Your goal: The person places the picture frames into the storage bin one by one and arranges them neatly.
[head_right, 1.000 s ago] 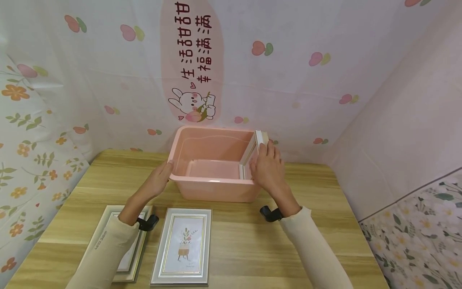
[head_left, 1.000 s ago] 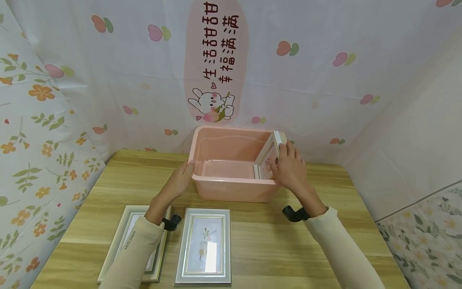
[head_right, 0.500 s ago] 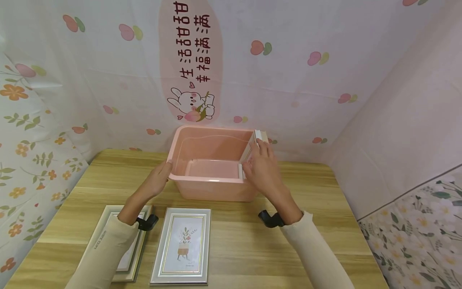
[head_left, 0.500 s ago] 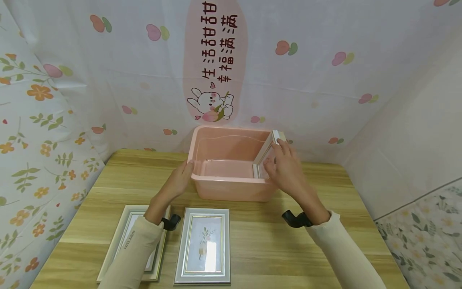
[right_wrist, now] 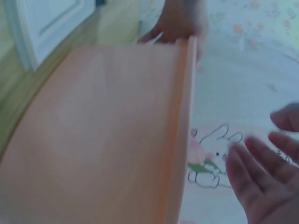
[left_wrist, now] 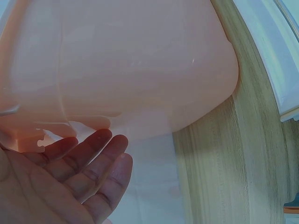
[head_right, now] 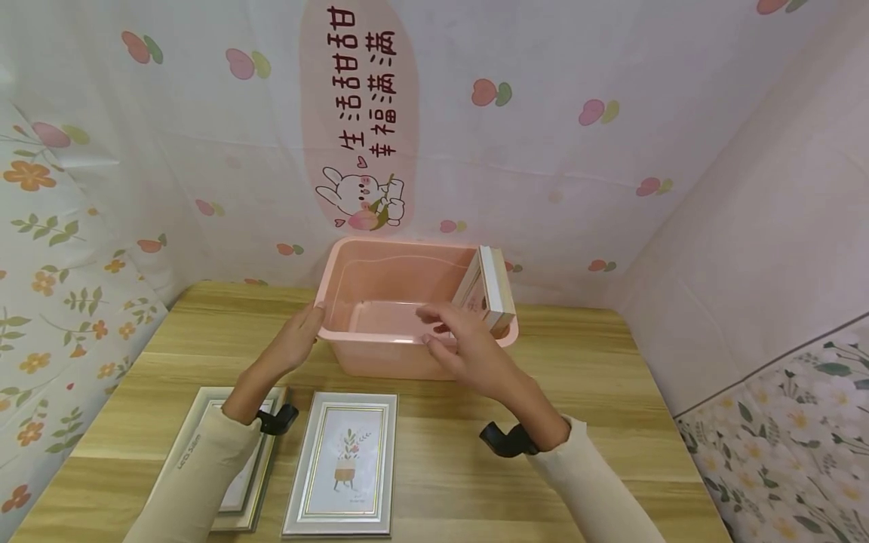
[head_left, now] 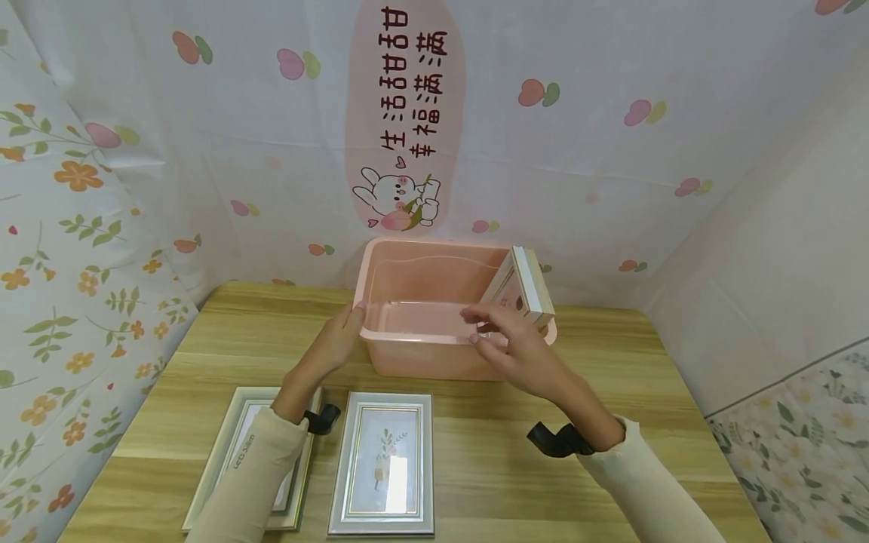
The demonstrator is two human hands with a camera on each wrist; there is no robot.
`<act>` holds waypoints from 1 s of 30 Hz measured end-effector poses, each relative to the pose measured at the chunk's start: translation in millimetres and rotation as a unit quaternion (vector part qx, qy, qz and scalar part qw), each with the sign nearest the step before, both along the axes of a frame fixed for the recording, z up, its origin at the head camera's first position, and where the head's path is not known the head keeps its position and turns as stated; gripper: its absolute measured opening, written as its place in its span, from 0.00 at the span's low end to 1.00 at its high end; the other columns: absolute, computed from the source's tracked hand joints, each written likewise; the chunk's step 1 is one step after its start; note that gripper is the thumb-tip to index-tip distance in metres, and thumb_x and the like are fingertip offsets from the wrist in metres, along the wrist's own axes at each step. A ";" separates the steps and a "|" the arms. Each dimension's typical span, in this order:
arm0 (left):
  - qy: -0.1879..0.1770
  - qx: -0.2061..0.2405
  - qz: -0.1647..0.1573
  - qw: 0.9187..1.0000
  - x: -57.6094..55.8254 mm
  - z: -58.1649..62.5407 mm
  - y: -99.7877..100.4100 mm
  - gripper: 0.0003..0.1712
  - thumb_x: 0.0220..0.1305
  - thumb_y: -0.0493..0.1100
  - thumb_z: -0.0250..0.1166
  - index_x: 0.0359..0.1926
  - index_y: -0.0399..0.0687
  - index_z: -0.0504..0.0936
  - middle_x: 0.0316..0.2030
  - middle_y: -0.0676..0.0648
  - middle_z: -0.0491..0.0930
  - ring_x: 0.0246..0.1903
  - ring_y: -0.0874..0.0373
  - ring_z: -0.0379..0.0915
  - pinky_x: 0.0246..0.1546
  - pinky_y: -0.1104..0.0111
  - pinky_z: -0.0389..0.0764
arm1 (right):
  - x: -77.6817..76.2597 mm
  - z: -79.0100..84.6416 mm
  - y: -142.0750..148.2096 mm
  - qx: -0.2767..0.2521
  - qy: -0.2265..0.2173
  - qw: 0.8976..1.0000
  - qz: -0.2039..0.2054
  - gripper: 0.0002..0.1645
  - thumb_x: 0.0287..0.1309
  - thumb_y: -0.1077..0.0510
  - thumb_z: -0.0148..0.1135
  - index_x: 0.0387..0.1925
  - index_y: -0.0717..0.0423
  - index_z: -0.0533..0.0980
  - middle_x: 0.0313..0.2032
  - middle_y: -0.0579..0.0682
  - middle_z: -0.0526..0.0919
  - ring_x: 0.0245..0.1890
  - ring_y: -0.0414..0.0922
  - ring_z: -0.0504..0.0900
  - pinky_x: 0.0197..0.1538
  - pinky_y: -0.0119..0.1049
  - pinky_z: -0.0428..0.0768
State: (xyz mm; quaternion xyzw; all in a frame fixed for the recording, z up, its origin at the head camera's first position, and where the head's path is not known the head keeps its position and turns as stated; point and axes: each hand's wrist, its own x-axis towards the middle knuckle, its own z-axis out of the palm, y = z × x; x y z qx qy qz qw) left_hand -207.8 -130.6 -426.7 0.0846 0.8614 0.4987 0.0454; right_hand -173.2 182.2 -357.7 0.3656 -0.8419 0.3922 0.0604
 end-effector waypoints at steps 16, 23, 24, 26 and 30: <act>-0.001 0.001 -0.002 1.000 -0.6 -2.1 -0.4 0.39 0.79 0.60 0.29 0.76 0.36 0.53 0.72 0.33 0.58 0.73 0.37 0.51 0.72 0.43 0.54 | 20.0 -29.2 -14.7 0.082 -0.173 0.970 0.146 0.20 0.68 0.61 0.59 0.60 0.57 0.73 0.57 0.50 0.80 0.57 0.43 0.79 0.60 0.40 0.78; -0.004 0.002 -0.006 1.000 -0.5 -2.6 0.0 0.39 0.79 0.59 0.29 0.76 0.37 0.52 0.73 0.33 0.57 0.73 0.37 0.50 0.72 0.44 0.53 | 18.1 -56.2 -17.3 0.139 -0.191 0.962 0.140 0.24 0.70 0.57 0.57 0.64 0.58 0.70 0.61 0.55 0.77 0.60 0.51 0.77 0.63 0.44 0.76; -0.004 0.001 -0.005 1.000 -0.2 -2.3 0.2 0.38 0.79 0.59 0.29 0.76 0.37 0.52 0.73 0.33 0.57 0.73 0.37 0.50 0.72 0.44 0.54 | 17.6 -60.2 -17.5 0.139 -0.197 0.961 0.138 0.24 0.70 0.57 0.57 0.64 0.57 0.70 0.62 0.56 0.77 0.61 0.53 0.77 0.63 0.45 0.76; -0.003 0.000 -0.003 1.000 0.1 -1.5 0.6 0.38 0.79 0.59 0.30 0.76 0.37 0.52 0.73 0.33 0.58 0.73 0.37 0.50 0.72 0.44 0.54 | 16.7 -66.7 -18.4 0.138 -0.211 0.958 0.133 0.24 0.70 0.56 0.57 0.64 0.57 0.70 0.62 0.57 0.76 0.61 0.55 0.76 0.63 0.47 0.76; -0.003 -0.002 -0.001 1.000 0.5 -0.6 0.8 0.38 0.79 0.59 0.29 0.77 0.37 0.51 0.73 0.33 0.56 0.73 0.37 0.49 0.72 0.45 0.53 | 13.7 -78.7 -20.9 0.134 -0.226 0.958 0.116 0.25 0.69 0.54 0.59 0.63 0.58 0.70 0.62 0.59 0.75 0.62 0.57 0.75 0.62 0.51 0.76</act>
